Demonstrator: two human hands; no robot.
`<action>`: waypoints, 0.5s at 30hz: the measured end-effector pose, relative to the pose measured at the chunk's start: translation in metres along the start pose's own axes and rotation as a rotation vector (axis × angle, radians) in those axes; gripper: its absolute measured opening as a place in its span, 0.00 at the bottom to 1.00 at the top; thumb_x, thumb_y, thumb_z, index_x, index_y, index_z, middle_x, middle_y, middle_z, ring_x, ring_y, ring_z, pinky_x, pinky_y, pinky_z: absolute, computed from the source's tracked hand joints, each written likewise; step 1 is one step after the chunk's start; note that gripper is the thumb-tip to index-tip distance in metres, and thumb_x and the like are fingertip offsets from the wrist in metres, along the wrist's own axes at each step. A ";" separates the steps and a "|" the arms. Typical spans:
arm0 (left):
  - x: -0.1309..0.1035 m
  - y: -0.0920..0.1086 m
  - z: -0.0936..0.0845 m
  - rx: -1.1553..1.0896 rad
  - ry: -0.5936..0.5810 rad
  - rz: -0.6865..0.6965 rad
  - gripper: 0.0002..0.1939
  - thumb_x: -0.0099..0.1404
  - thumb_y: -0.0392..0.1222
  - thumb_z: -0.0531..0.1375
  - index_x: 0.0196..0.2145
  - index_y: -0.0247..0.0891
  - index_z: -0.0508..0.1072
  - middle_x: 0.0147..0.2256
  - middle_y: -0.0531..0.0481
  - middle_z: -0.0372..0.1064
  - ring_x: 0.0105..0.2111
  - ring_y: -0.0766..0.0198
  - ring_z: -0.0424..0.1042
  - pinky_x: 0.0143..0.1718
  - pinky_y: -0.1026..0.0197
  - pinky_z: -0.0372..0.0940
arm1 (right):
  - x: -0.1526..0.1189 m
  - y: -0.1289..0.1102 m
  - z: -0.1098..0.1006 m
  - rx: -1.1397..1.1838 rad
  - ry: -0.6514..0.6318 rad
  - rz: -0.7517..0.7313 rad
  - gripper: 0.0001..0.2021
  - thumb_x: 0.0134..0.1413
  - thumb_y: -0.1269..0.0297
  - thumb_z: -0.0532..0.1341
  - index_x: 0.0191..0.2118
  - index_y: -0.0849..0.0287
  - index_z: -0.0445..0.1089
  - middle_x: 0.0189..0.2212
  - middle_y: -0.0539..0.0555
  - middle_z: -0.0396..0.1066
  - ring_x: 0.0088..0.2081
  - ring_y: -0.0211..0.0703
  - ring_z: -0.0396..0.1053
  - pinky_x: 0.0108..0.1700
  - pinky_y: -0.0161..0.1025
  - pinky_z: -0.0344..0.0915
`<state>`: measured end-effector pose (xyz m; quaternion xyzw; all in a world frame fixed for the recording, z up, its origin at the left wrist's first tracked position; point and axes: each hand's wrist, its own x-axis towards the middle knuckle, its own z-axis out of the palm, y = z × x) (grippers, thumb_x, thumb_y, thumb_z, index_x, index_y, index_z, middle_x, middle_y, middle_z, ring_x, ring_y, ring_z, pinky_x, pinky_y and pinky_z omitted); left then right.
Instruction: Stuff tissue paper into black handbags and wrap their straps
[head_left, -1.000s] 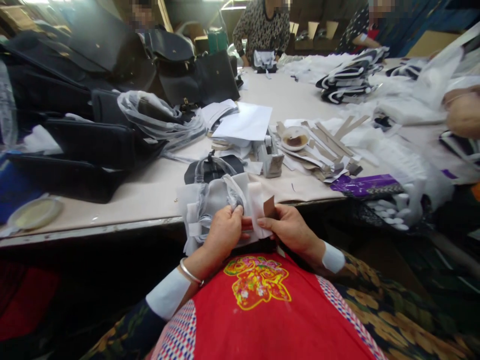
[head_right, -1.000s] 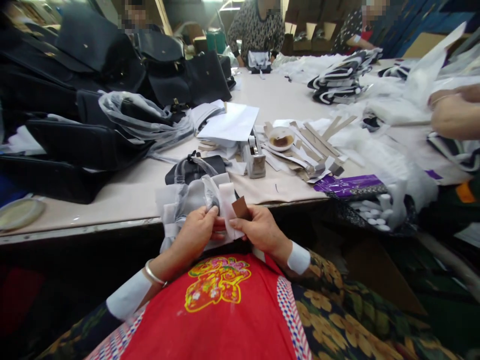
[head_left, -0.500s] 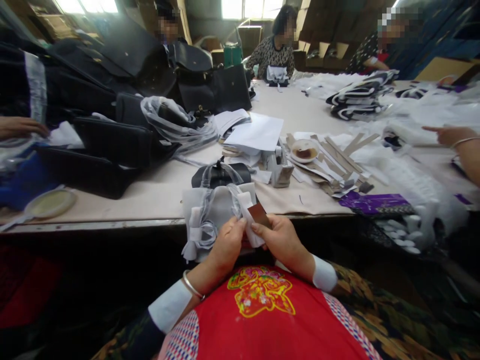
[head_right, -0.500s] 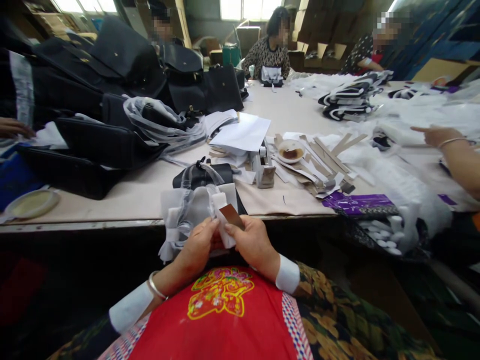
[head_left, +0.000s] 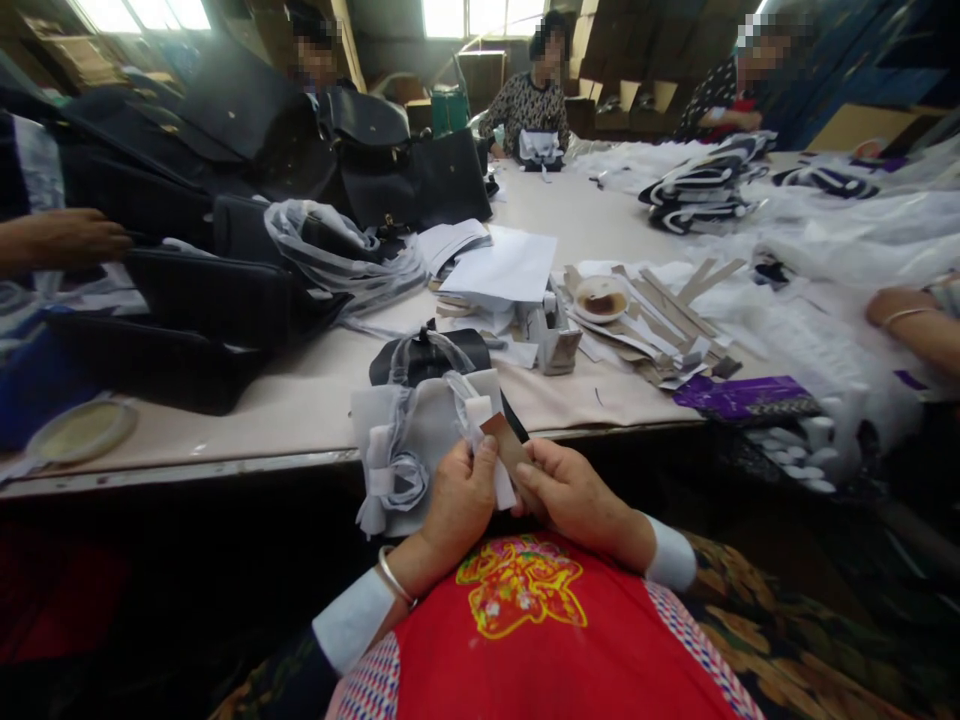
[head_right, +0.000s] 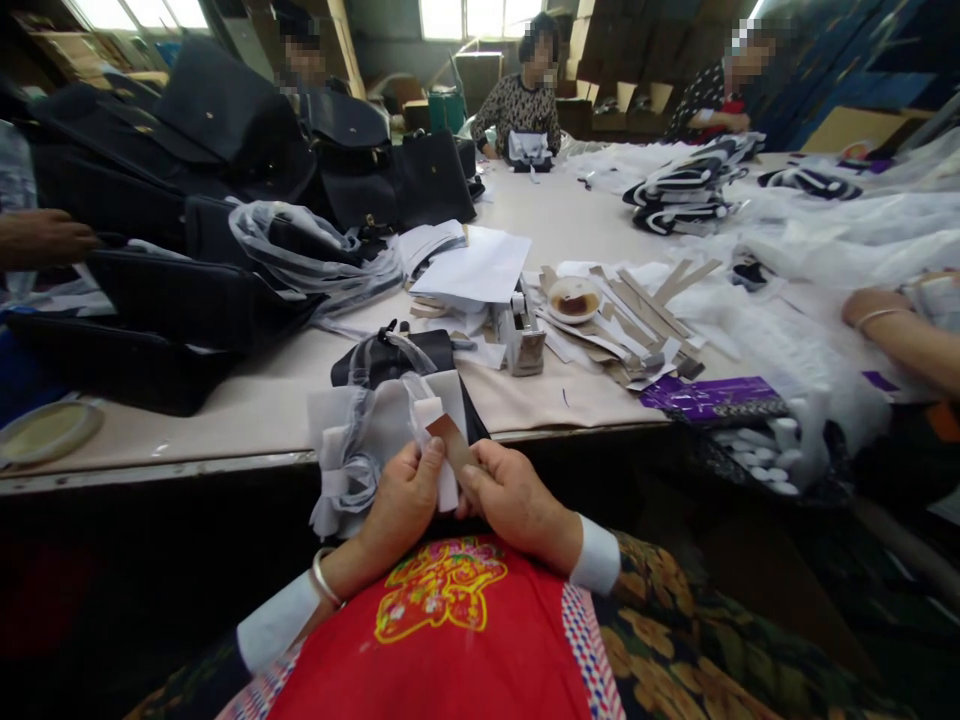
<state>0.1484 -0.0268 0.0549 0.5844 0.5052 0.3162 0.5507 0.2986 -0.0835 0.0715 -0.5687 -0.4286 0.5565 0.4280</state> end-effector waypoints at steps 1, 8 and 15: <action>0.000 0.000 0.000 -0.017 -0.002 -0.010 0.21 0.68 0.60 0.55 0.31 0.38 0.69 0.22 0.53 0.67 0.21 0.64 0.65 0.22 0.64 0.58 | -0.002 -0.002 -0.006 -0.021 0.025 0.002 0.12 0.59 0.54 0.60 0.34 0.59 0.67 0.21 0.50 0.73 0.20 0.35 0.64 0.23 0.32 0.60; 0.005 -0.008 0.002 -0.129 -0.069 -0.052 0.24 0.68 0.64 0.55 0.34 0.38 0.70 0.21 0.55 0.66 0.19 0.66 0.62 0.20 0.65 0.57 | -0.003 -0.009 -0.041 -0.141 0.089 -0.068 0.17 0.60 0.49 0.60 0.32 0.59 0.68 0.22 0.49 0.71 0.21 0.35 0.66 0.24 0.32 0.62; 0.003 -0.001 0.001 -0.051 -0.042 -0.017 0.25 0.66 0.64 0.57 0.33 0.37 0.71 0.21 0.54 0.67 0.20 0.67 0.63 0.20 0.66 0.57 | 0.001 -0.007 -0.028 -0.082 -0.078 0.070 0.16 0.56 0.51 0.64 0.39 0.60 0.69 0.23 0.48 0.72 0.18 0.35 0.67 0.19 0.30 0.61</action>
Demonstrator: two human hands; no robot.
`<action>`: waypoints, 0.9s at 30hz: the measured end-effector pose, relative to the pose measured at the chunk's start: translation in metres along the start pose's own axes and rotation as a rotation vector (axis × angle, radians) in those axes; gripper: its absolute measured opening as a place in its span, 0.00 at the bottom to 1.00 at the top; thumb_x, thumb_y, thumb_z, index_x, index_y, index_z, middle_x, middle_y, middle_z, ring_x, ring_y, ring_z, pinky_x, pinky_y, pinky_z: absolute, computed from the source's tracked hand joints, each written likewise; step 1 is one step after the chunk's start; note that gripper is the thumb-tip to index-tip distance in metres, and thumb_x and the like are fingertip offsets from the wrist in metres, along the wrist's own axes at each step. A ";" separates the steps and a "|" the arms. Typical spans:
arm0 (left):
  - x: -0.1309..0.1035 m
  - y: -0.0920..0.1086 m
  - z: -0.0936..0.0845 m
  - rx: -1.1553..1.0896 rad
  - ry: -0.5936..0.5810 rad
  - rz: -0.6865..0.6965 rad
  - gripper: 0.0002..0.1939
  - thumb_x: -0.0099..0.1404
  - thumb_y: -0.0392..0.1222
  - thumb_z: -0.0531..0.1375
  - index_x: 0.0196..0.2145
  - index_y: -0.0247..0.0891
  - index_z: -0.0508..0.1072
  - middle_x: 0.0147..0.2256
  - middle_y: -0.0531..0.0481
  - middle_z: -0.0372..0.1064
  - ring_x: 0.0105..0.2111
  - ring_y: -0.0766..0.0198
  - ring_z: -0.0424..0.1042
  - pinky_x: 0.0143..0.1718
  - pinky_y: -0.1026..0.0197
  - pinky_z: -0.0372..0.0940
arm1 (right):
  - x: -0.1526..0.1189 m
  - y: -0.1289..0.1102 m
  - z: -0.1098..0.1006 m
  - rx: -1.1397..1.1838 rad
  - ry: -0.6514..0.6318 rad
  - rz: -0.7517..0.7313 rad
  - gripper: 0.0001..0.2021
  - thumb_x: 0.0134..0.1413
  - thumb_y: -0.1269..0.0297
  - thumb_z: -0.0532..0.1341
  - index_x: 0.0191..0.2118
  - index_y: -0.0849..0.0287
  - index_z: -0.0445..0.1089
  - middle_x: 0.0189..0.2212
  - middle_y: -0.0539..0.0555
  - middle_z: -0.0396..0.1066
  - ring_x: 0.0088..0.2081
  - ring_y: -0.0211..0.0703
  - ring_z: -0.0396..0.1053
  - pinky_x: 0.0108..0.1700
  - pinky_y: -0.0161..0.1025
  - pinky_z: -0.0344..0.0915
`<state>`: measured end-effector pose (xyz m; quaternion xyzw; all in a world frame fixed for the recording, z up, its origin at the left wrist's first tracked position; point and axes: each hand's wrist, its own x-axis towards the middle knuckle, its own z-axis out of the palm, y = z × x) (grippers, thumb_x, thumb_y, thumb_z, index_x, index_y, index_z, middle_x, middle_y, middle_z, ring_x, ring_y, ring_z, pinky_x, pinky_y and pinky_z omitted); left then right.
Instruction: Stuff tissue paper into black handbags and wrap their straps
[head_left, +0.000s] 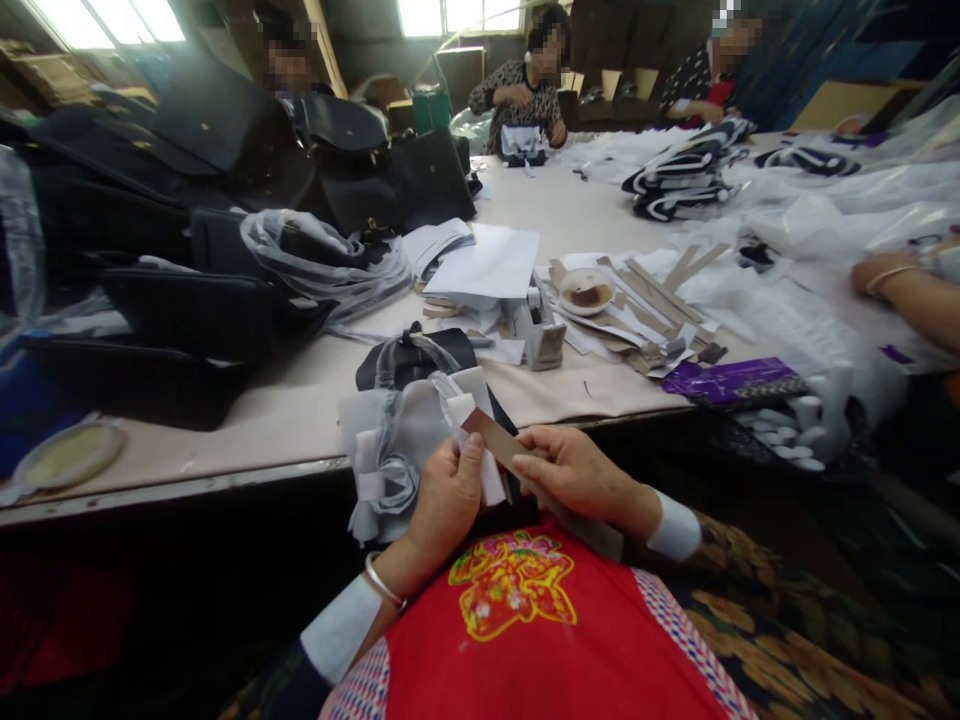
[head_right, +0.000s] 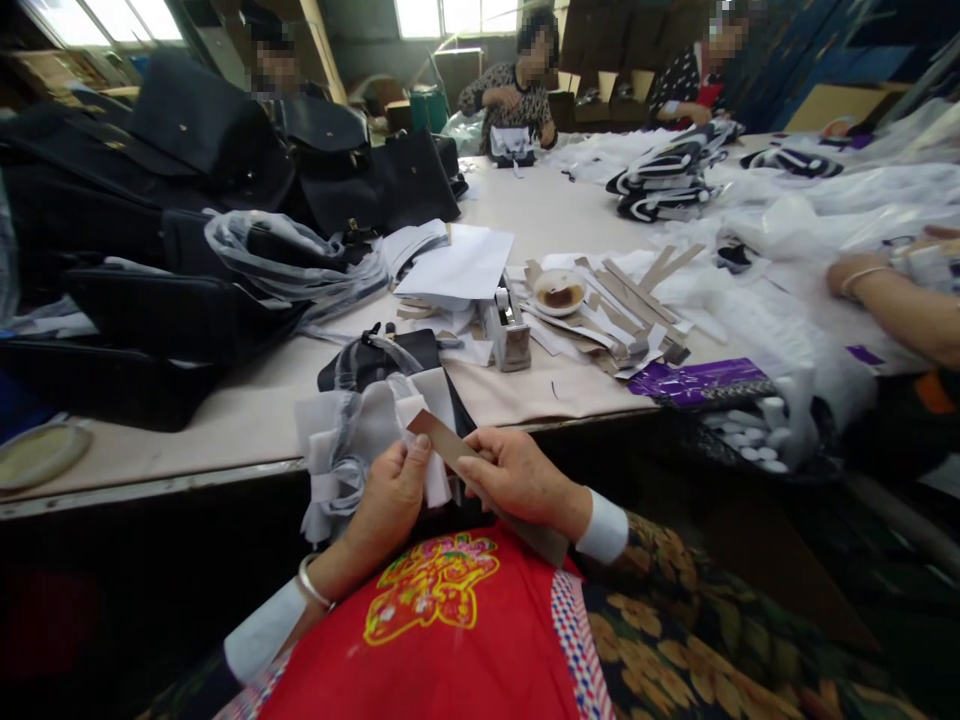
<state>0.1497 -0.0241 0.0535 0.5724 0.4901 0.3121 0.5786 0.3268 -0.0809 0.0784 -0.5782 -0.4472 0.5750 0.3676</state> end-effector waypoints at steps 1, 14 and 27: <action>0.000 0.001 0.000 -0.015 -0.007 -0.009 0.25 0.66 0.65 0.58 0.34 0.37 0.72 0.22 0.53 0.68 0.20 0.66 0.64 0.20 0.65 0.58 | 0.002 0.000 -0.001 0.038 -0.018 0.008 0.16 0.55 0.52 0.65 0.39 0.61 0.70 0.22 0.48 0.71 0.17 0.34 0.65 0.18 0.29 0.60; 0.000 0.000 0.000 -0.220 -0.087 -0.152 0.31 0.62 0.68 0.60 0.40 0.33 0.74 0.32 0.38 0.80 0.23 0.58 0.76 0.21 0.63 0.66 | 0.017 0.007 -0.026 0.847 0.068 -0.046 0.12 0.44 0.57 0.68 0.32 0.61 0.73 0.27 0.55 0.75 0.28 0.44 0.73 0.31 0.39 0.70; -0.006 0.000 -0.007 -0.377 -0.103 -0.181 0.30 0.65 0.68 0.57 0.32 0.33 0.75 0.26 0.45 0.75 0.21 0.65 0.69 0.22 0.65 0.62 | -0.031 -0.018 0.002 0.237 -0.234 -0.056 0.12 0.57 0.56 0.66 0.33 0.61 0.72 0.25 0.51 0.74 0.26 0.38 0.72 0.31 0.34 0.70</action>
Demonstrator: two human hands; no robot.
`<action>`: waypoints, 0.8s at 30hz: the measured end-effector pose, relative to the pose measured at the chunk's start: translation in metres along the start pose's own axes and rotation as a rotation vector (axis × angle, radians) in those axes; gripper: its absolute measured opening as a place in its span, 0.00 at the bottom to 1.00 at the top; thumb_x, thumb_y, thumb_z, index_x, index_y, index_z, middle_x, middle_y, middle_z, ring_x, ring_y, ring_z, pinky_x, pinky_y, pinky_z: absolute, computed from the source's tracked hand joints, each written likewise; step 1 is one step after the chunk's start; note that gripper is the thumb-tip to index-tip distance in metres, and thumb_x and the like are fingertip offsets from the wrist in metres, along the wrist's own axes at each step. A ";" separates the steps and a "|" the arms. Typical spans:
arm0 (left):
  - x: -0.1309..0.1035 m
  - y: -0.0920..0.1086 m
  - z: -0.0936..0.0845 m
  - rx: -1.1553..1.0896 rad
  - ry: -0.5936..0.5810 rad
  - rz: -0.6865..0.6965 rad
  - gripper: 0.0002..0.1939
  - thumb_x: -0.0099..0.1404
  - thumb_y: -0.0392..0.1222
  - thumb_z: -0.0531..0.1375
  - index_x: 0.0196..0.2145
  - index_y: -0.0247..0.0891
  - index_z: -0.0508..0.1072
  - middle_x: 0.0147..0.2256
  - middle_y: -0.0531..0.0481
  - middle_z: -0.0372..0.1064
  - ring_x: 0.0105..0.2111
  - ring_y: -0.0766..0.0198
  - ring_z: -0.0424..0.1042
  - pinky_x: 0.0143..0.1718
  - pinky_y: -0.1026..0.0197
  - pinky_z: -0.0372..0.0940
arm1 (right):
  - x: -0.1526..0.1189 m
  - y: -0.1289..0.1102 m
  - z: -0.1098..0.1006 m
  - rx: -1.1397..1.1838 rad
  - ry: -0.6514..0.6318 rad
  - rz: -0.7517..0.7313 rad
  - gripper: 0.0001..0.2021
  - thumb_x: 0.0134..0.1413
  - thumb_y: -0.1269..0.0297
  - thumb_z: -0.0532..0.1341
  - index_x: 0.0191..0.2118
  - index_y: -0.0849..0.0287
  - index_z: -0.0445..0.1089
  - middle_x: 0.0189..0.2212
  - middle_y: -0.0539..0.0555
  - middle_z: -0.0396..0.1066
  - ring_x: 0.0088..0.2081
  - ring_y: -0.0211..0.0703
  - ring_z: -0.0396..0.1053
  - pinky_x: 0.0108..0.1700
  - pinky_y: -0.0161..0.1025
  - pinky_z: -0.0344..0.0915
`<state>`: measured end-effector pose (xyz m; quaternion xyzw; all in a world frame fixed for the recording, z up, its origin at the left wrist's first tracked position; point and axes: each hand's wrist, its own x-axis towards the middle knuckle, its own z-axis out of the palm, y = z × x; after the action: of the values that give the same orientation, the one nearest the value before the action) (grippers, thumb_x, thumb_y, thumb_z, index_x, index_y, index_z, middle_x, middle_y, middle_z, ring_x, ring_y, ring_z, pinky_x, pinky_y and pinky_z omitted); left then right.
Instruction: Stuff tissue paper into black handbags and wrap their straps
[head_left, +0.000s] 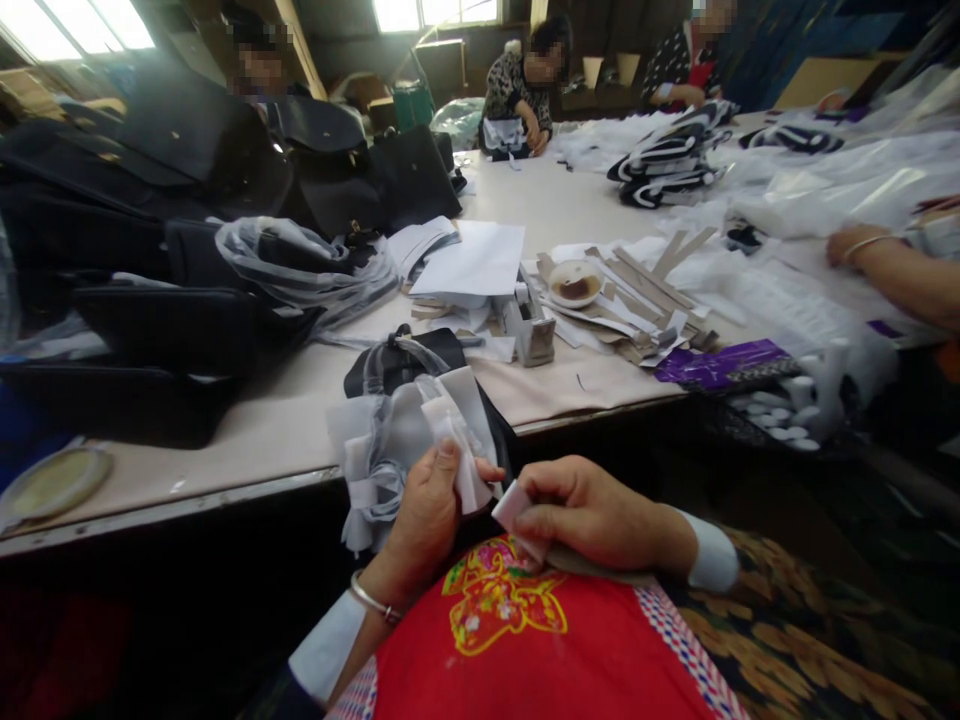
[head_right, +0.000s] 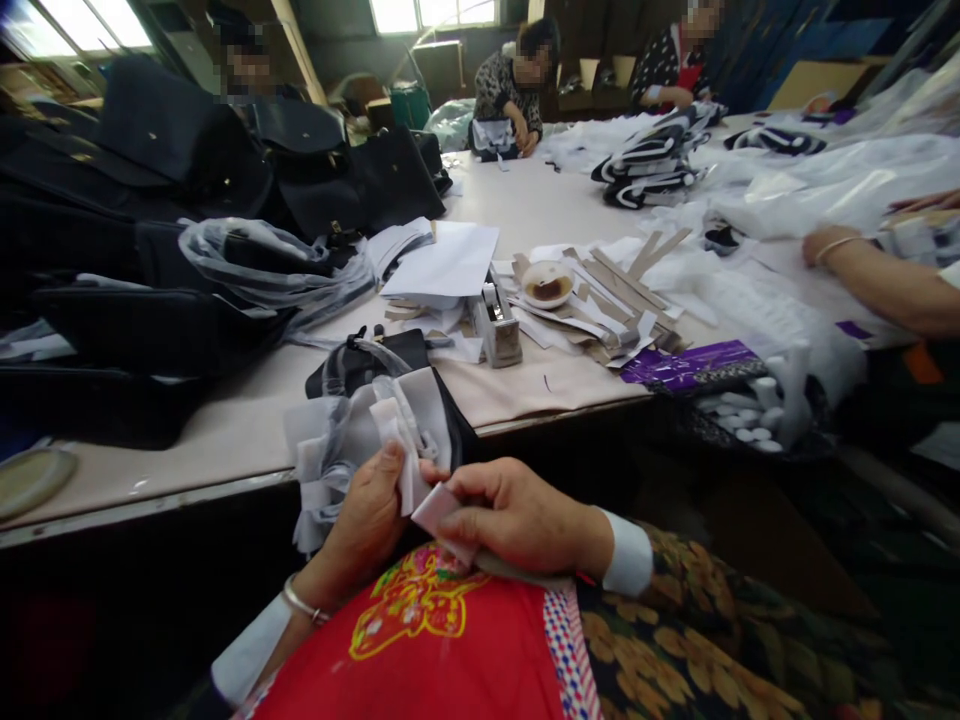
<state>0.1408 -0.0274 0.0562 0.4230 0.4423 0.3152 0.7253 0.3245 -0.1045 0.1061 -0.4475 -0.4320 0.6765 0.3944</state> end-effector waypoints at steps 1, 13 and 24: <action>0.000 0.000 -0.001 -0.032 -0.019 -0.019 0.31 0.65 0.69 0.57 0.31 0.34 0.74 0.28 0.44 0.75 0.22 0.65 0.69 0.23 0.65 0.62 | 0.003 0.001 -0.006 -0.006 0.058 -0.012 0.13 0.57 0.54 0.65 0.33 0.61 0.72 0.25 0.50 0.74 0.25 0.37 0.71 0.29 0.33 0.69; -0.004 -0.001 -0.008 -0.303 -0.117 -0.069 0.25 0.59 0.66 0.65 0.35 0.39 0.72 0.19 0.56 0.62 0.22 0.64 0.68 0.22 0.66 0.60 | 0.057 -0.013 -0.035 -0.788 0.217 -0.241 0.04 0.59 0.69 0.60 0.33 0.59 0.72 0.20 0.47 0.69 0.20 0.35 0.65 0.25 0.33 0.56; -0.006 -0.001 -0.006 -0.256 -0.150 0.011 0.24 0.63 0.63 0.64 0.35 0.36 0.71 0.18 0.54 0.64 0.22 0.65 0.68 0.21 0.67 0.56 | 0.067 -0.026 -0.017 -1.439 0.111 -0.251 0.09 0.61 0.73 0.59 0.32 0.64 0.77 0.29 0.62 0.77 0.29 0.46 0.72 0.31 0.38 0.59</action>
<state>0.1327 -0.0311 0.0559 0.3518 0.3408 0.3404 0.8026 0.3255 -0.0309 0.1085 -0.5765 -0.7968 0.1513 0.0989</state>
